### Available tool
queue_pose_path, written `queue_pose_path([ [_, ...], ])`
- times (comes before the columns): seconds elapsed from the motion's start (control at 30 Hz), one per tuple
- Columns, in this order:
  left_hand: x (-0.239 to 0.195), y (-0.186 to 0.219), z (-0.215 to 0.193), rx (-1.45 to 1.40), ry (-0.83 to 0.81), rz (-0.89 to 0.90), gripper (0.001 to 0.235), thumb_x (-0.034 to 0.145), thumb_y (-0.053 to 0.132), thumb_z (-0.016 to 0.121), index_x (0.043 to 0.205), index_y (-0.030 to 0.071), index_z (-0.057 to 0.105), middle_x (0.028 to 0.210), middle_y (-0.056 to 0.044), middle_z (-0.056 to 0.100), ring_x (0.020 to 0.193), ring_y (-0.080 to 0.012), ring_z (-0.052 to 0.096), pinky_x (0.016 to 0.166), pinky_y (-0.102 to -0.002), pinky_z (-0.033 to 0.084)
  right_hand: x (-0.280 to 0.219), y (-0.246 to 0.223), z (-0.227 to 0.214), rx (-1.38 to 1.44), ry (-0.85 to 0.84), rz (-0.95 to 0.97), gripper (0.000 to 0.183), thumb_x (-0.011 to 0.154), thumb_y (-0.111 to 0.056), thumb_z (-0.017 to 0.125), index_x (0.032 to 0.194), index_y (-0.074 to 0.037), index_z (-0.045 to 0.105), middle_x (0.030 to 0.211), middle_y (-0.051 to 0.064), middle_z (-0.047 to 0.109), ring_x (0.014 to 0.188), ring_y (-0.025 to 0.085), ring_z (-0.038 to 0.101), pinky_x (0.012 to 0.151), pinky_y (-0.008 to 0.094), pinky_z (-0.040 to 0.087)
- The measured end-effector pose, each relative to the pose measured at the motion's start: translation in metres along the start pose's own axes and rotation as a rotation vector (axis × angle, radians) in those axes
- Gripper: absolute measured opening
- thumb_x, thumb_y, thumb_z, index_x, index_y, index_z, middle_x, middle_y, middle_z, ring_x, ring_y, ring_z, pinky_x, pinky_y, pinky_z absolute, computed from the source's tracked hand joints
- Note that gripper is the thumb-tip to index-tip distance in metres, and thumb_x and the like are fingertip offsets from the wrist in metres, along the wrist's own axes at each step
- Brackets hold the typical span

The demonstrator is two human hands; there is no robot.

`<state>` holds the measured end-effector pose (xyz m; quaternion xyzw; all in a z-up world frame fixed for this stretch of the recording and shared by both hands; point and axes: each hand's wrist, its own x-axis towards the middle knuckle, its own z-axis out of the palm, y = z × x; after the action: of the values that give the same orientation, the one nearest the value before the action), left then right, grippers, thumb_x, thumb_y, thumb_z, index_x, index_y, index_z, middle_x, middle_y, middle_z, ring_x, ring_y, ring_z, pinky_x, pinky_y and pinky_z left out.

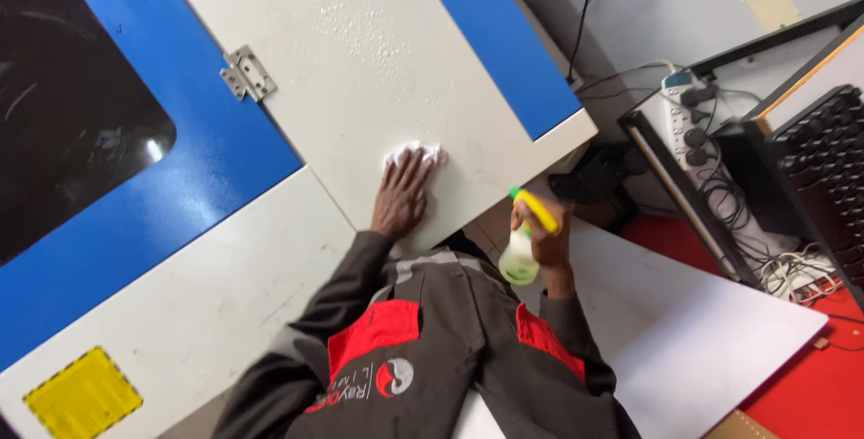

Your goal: The person sprays a cleaning solution from a yellow spray bottle onto a blue and white machine surface and wipes it with a white cloth. They repeatedly spray and wipe different sections of the machine, including the top and side panels, using the cloth to remove residue.

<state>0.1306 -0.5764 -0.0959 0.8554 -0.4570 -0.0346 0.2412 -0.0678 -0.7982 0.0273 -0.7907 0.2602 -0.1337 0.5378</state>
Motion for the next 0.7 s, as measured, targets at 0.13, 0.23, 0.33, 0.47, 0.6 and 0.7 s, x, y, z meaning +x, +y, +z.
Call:
queue_pose_path([
  [0.13,-0.009,-0.055,-0.048,0.082,0.035,-0.037,0.084,0.098,0.028,0.058,0.181,0.024,0.042,0.189,-0.007,0.034,0.176,-0.0334,0.024,0.141,-0.055,0.016,0.008,-0.034,0.025,0.282,0.163,-0.034,0.041,0.116,-0.031,0.065,0.085,-0.006,0.073,0.070,0.008,0.073,0.072,0.018,0.074,0.090,0.035,0.063],
  [0.23,-0.010,-0.107,-0.087,0.191,0.119,-0.198,0.079,0.104,0.022,0.057,0.181,0.023,0.043,0.189,-0.007,0.035,0.174,-0.0365,0.027,0.138,-0.056,0.023,0.012,-0.056,0.035,0.121,0.205,-0.007,0.029,0.112,-0.031,0.074,0.099,-0.006,0.080,0.082,0.008,0.083,0.084,0.020,0.081,0.097,0.035,0.061],
  [0.33,-0.014,-0.120,-0.094,0.271,0.166,-0.371,0.078,0.106,0.028,0.054,0.183,0.021,0.040,0.191,-0.009,0.031,0.174,-0.0427,0.023,0.139,-0.063,0.011,0.013,-0.071,0.042,0.006,0.191,-0.013,0.025,0.110,-0.036,0.078,0.105,-0.012,0.083,0.088,0.003,0.086,0.089,0.016,0.082,0.095,0.033,0.061],
  [0.47,-0.017,-0.043,-0.043,-0.052,0.103,-0.004,0.073,0.096,0.021,0.054,0.169,0.027,0.061,0.177,-0.010,0.053,0.168,-0.0404,0.040,0.138,-0.058,0.025,0.028,-0.063,0.031,0.031,0.192,-0.064,0.030,0.114,-0.037,0.073,0.116,-0.008,0.081,0.096,0.007,0.086,0.098,0.018,0.081,0.099,0.036,0.061],
  [0.6,-0.028,0.017,-0.008,-0.068,-0.045,0.381,0.069,0.107,0.046,0.048,0.176,0.034,0.048,0.189,0.000,0.037,0.177,-0.0341,0.025,0.141,-0.056,0.018,0.050,-0.072,0.019,0.133,0.175,-0.177,0.041,0.119,-0.042,0.065,0.126,-0.004,0.077,0.109,0.012,0.086,0.111,0.021,0.081,0.107,0.040,0.061],
  [0.7,0.000,-0.010,-0.025,-0.092,-0.076,0.363,0.069,0.100,0.023,0.050,0.169,0.026,0.057,0.181,-0.005,0.049,0.169,-0.0385,0.042,0.132,-0.058,0.040,0.068,-0.092,0.013,0.111,0.091,-0.278,0.047,0.120,-0.045,0.063,0.133,-0.001,0.073,0.117,0.016,0.084,0.116,0.028,0.080,0.110,0.046,0.060],
])
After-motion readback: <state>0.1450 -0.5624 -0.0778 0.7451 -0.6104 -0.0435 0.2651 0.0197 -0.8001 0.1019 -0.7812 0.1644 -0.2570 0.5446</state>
